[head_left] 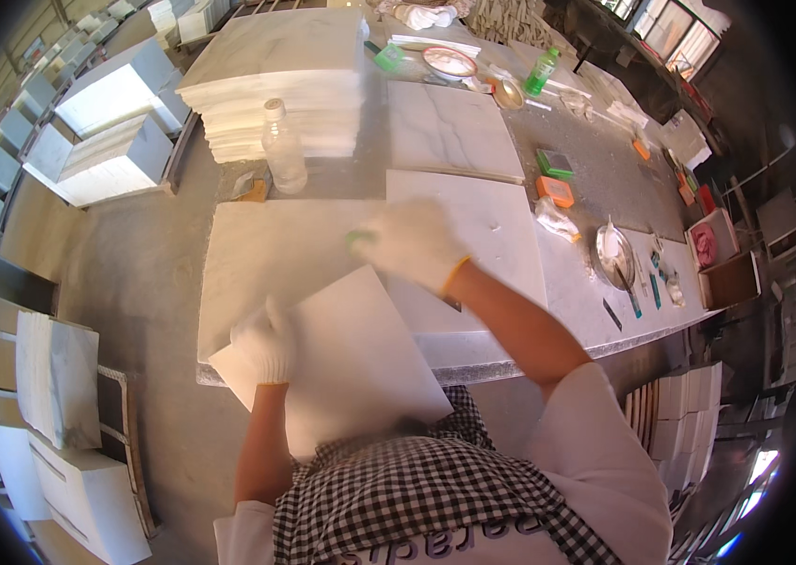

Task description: The person repeatedly wipes the surface of a white styrofoam sheet with a green sponge while wearing white gloves. They flip the sheet over and continue wiping both sides, then place it on a nearby stack.

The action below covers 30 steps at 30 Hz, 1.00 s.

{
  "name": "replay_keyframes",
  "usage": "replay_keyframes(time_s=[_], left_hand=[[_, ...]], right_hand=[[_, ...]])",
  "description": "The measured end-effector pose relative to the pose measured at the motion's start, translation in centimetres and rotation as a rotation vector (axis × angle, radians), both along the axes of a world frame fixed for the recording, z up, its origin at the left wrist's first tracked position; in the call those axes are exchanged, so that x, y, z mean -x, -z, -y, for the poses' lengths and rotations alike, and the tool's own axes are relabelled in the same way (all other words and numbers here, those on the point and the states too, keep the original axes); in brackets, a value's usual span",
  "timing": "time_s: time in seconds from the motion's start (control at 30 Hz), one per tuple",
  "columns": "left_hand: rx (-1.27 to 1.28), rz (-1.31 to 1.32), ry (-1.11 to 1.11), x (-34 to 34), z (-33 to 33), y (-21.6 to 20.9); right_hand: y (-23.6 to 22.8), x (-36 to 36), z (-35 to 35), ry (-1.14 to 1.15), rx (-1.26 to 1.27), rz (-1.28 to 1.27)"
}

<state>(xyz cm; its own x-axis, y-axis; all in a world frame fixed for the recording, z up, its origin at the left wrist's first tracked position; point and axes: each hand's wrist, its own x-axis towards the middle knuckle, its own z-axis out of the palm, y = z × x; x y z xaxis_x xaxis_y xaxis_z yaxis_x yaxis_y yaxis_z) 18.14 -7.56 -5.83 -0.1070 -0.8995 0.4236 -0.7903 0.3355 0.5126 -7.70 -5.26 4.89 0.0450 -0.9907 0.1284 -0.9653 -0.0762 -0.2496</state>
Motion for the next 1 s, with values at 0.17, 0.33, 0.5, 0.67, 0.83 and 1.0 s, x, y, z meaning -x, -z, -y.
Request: replay_keyframes(time_s=[0.17, 0.33, 0.5, 0.67, 0.83, 1.0], left_hand=[[0.018, -0.025, 0.027, -0.2, 0.5, 0.1], [-0.018, -0.042, 0.031, -0.3, 0.3, 0.3], [-0.025, -0.025, 0.021, -0.2, 0.4, 0.3], [0.008, -0.031, 0.022, -0.2, 0.3, 0.4], [-0.012, -0.022, -0.024, -0.2, 0.5, 0.6], [-0.091, 0.010, 0.016, -0.6, 0.3, 0.4]], right_hand=[[3.5, -7.3, 0.4, -0.164, 0.166, 0.125], [-1.8, 1.6, -0.2, 0.096, -0.320, -0.154], [-1.1, 2.7, -3.1, 0.249, -0.045, 0.263], [5.4, -2.1, -3.7, 0.308, 0.221, 0.718], [7.0, -4.3, -9.9, 0.375, 0.195, 0.628], [5.8, -3.9, -12.5, 0.297, 0.183, 0.466]])
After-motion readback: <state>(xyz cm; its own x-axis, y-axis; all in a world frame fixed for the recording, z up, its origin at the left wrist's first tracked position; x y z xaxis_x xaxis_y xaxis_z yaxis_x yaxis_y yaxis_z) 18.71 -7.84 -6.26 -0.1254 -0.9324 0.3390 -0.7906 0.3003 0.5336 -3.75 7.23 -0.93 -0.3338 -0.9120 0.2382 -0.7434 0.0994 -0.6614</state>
